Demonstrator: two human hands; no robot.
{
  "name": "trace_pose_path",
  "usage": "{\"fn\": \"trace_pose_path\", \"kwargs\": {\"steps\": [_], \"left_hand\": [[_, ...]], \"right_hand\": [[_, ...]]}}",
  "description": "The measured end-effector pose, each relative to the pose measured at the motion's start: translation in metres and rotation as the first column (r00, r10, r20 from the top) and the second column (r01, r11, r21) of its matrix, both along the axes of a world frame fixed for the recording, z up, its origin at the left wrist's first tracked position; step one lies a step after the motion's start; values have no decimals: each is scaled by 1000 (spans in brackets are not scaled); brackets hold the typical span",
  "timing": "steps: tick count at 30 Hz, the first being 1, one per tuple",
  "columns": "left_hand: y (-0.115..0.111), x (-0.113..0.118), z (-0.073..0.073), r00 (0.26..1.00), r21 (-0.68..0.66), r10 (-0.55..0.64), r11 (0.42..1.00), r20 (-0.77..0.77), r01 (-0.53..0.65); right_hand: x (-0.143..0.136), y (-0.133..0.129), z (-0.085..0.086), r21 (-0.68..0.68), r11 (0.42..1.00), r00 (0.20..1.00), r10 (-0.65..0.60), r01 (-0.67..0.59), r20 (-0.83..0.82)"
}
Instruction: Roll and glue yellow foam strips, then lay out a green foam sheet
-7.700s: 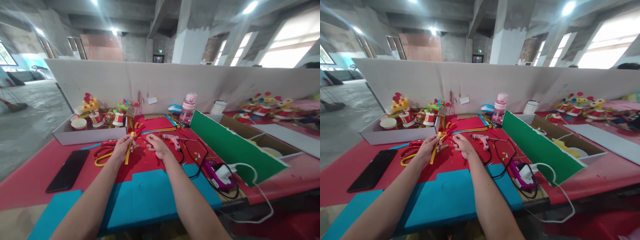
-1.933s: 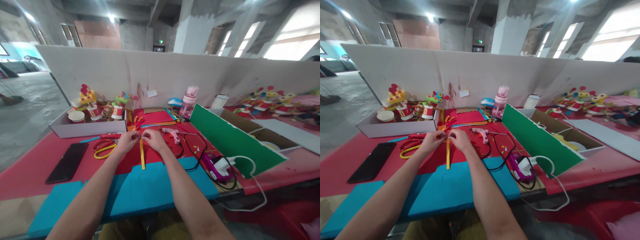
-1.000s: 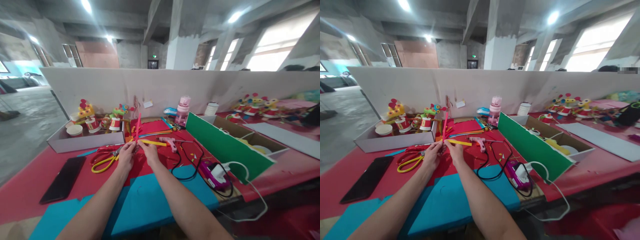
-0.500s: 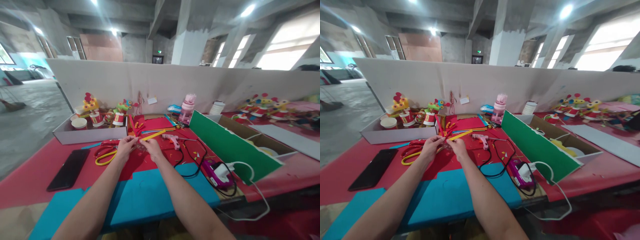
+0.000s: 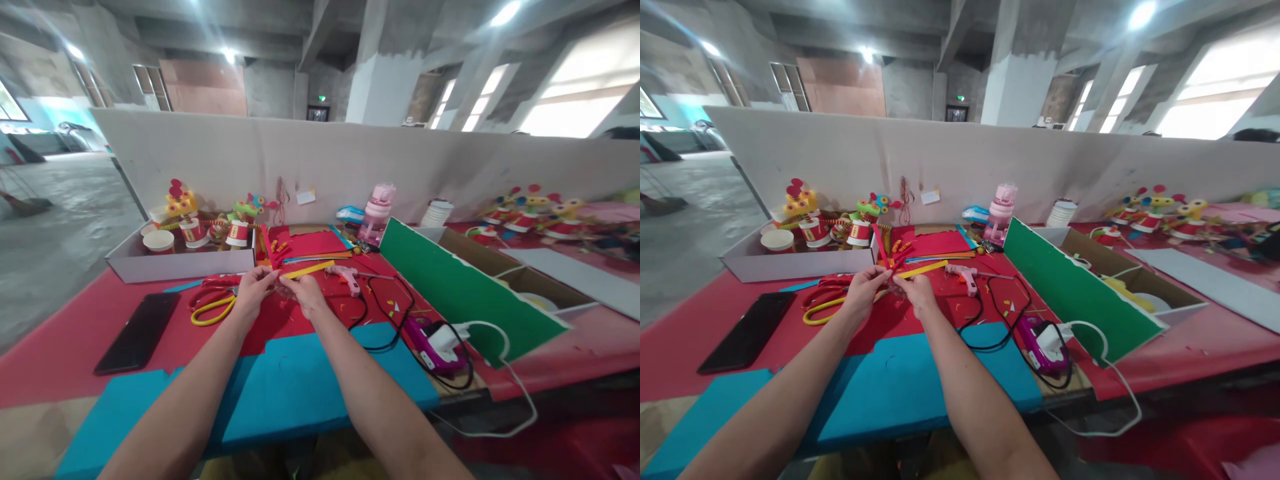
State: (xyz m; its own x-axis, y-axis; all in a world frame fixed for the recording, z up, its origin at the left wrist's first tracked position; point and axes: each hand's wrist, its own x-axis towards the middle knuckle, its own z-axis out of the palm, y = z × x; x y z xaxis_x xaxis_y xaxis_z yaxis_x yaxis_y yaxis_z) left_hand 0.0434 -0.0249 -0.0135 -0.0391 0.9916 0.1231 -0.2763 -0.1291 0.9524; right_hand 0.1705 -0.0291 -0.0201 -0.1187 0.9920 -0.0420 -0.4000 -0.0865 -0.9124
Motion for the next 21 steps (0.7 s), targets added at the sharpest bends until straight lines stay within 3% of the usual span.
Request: {"fn": "trace_pose_path", "kwargs": {"steps": [13,17,21], "left_hand": [[0,0,1,999,36,18,999,-42,-16],[0,-3,3,1000,-34,7,999,-24,-7],[-2,-2,2,995,-59,-81,995,-61,78]], "right_hand": [[-1,1,-1,32,999,999,-37,36,32],[0,5,-3,32,992,992,-122,123,-24],[0,7,-6,71,973,975,-221,221,-14]]}}
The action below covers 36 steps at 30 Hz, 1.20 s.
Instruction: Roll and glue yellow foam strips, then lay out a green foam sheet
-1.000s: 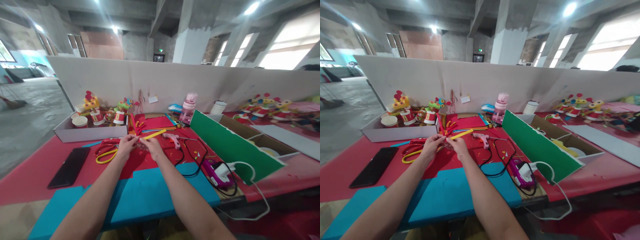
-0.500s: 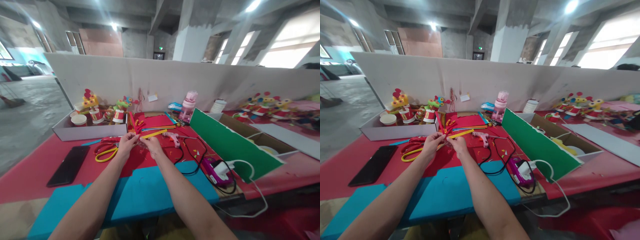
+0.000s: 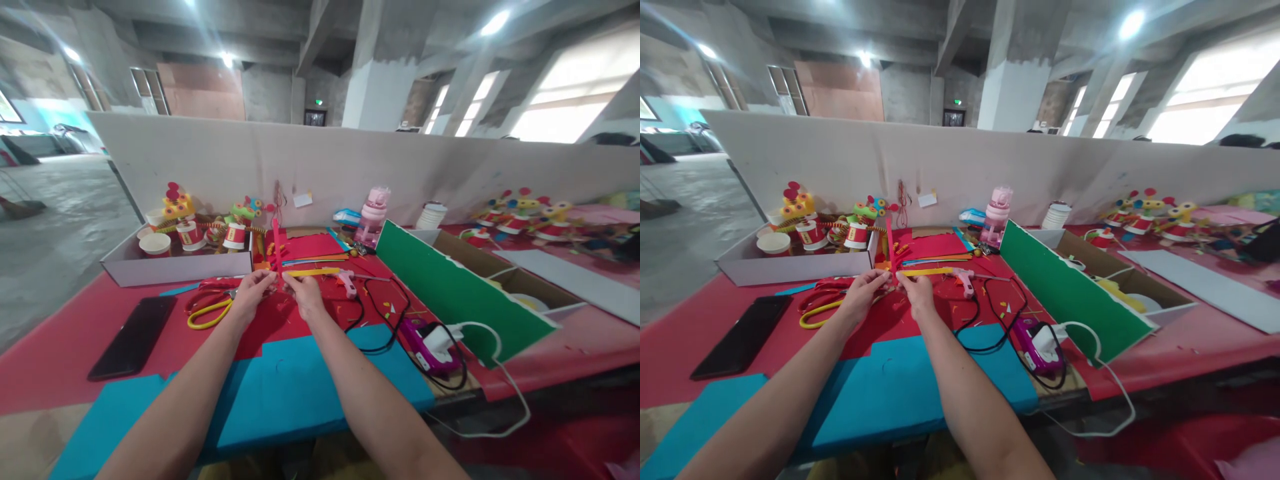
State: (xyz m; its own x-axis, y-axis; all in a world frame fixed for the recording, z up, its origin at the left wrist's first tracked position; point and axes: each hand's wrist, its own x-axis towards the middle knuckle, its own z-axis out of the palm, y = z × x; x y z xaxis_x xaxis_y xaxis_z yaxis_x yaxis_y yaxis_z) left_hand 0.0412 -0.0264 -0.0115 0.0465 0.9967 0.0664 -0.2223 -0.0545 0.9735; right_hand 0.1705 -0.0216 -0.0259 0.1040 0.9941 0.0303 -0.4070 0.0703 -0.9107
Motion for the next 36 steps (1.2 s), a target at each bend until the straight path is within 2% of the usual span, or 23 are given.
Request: {"fn": "trace_pose_path", "kwargs": {"steps": [3,6,12,19,28,36], "left_hand": [[-1,3,-3,999,52,-26,998,-27,27],[-1,5,-5,1000,83,6,997,-23,-4],[-3,5,-1,998,31,55,998,9,-55],[-4,7,0,996,68,85,994,-26,-83],[1,8,-7,991,96,118,989,-65,-112],[-3,10,-5,987,111,155,983,-48,-149]], "right_hand": [[-2,-1,0,26,1000,999,-11,10,41],[-2,-3,3,12,1000,999,10,-11,38],[6,-1,8,25,977,972,214,-213,-92],[7,0,1,-35,974,957,213,-224,-196],[3,0,1,-64,978,966,187,-201,-177],[-1,-5,3,-42,986,981,159,-164,-111]]}}
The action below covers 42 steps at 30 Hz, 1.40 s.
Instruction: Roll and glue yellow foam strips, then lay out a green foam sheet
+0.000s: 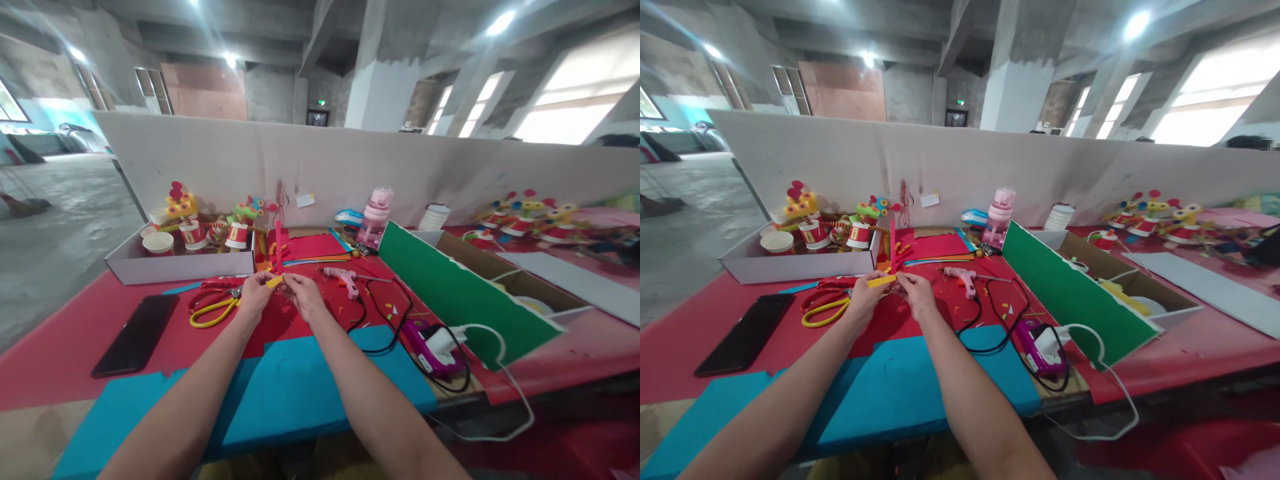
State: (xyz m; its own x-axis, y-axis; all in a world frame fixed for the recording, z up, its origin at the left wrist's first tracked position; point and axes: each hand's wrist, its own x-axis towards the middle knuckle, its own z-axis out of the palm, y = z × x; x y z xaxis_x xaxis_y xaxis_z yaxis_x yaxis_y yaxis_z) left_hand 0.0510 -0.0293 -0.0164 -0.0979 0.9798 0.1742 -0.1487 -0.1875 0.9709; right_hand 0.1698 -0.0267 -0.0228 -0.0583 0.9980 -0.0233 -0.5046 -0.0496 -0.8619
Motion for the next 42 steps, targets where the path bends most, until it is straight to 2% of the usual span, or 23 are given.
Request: {"fn": "trace_pose_path", "kwargs": {"steps": [7,13,19,22,27,34,38,42], "left_hand": [[2,1,-3,999,57,42,998,-35,-40],[6,-1,-6,997,-3,13,1000,-70,-13],[1,-1,2,997,-37,-74,997,1,74],[-1,1,3,994,-43,-105,993,44,107],[0,-2,4,989,-76,-57,995,137,68],[6,-7,-1,996,-53,-83,995,20,84],[8,-5,-5,996,-36,-77,996,43,78],[5,-4,-2,994,-64,-82,994,72,86]], "right_hand": [[-2,0,-3,8,999,998,-49,49,37],[-4,3,-6,13,996,996,-85,85,24],[-1,4,-3,126,963,957,-256,239,138],[-2,2,0,181,950,940,-288,256,182],[-3,-1,2,187,965,959,-218,184,183],[6,2,4,166,985,976,-76,42,204],[7,1,4,104,994,992,-49,37,119],[6,-1,4,50,999,999,-12,10,38]]}}
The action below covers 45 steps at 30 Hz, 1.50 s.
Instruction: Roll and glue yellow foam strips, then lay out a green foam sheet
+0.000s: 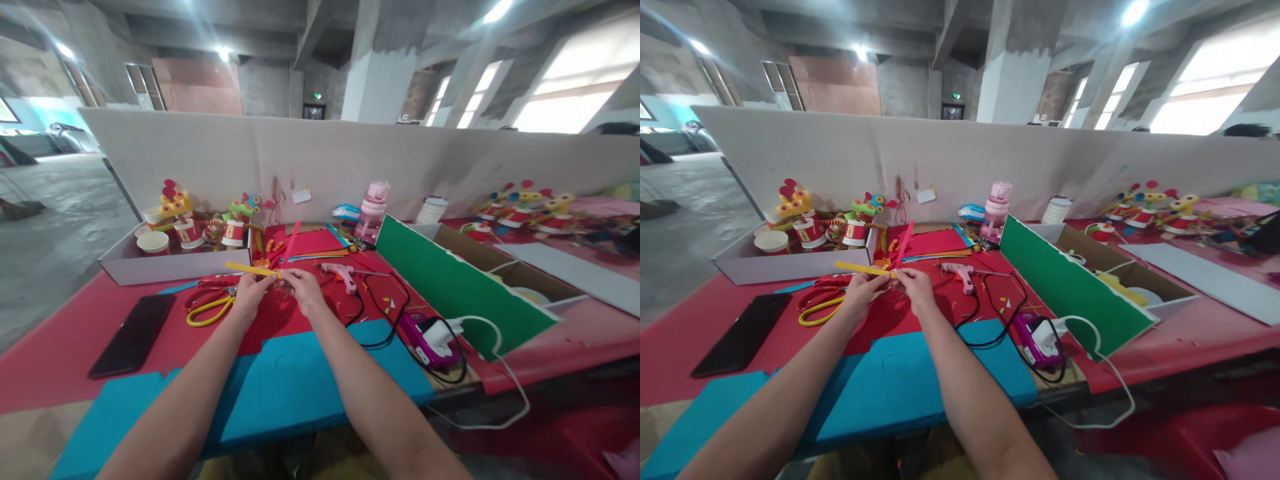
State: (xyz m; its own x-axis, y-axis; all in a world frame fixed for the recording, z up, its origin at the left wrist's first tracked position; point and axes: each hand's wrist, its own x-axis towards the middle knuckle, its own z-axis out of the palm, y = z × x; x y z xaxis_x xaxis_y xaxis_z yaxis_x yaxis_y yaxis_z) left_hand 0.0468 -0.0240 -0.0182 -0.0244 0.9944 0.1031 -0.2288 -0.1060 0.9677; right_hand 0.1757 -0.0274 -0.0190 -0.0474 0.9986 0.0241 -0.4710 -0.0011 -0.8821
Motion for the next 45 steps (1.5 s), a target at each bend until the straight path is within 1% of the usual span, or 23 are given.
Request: {"fn": "trace_pose_path", "kwargs": {"steps": [5,9,11,13,17,19,24,28,30,31,34,36,39,43,45], "left_hand": [[-2,0,4,1000,-33,-17,999,19,17],[0,-3,2,1000,-26,-15,1000,-2,15],[0,-4,2,1000,-14,-11,1000,-13,11],[0,-3,3,1000,-13,-14,1000,-22,14],[-4,0,7,999,-16,-37,999,-10,37],[-5,2,7,999,2,-45,999,-8,45],[-1,0,2,999,19,-34,999,-12,34],[3,-4,0,996,26,-30,999,-81,32],[3,-4,1,995,20,-26,999,-100,28],[2,-4,2,996,19,-30,999,-83,32],[-1,-2,4,996,42,-85,996,22,84],[-3,-1,6,993,43,-108,993,55,106],[-4,-1,6,997,18,-67,998,42,66],[-3,-3,5,999,31,-40,999,-9,41],[-3,-3,5,998,47,-42,998,-51,44]], "right_hand": [[-1,0,-1,-35,999,997,38,-41,-70],[1,-1,0,-13,997,994,78,-79,-78],[2,-1,0,-2,997,995,78,-79,-67],[2,0,-1,-5,998,997,61,-61,-48],[-1,3,-4,-20,998,998,-55,55,-18],[-4,4,-5,-17,996,996,-84,83,-32],[-7,1,-4,6,1000,998,-24,24,-60],[-3,-1,-1,20,1000,1000,6,-6,22],[-2,-1,0,20,1000,999,-8,7,53],[-2,-1,1,18,1000,998,-22,21,54],[-4,-2,4,15,997,997,-80,80,9],[-6,-3,5,30,995,995,-96,97,-38],[-9,-4,4,45,995,994,-90,93,-66],[-10,-1,-1,44,996,997,-83,82,3],[-7,2,-3,61,992,992,-113,110,56]]}}
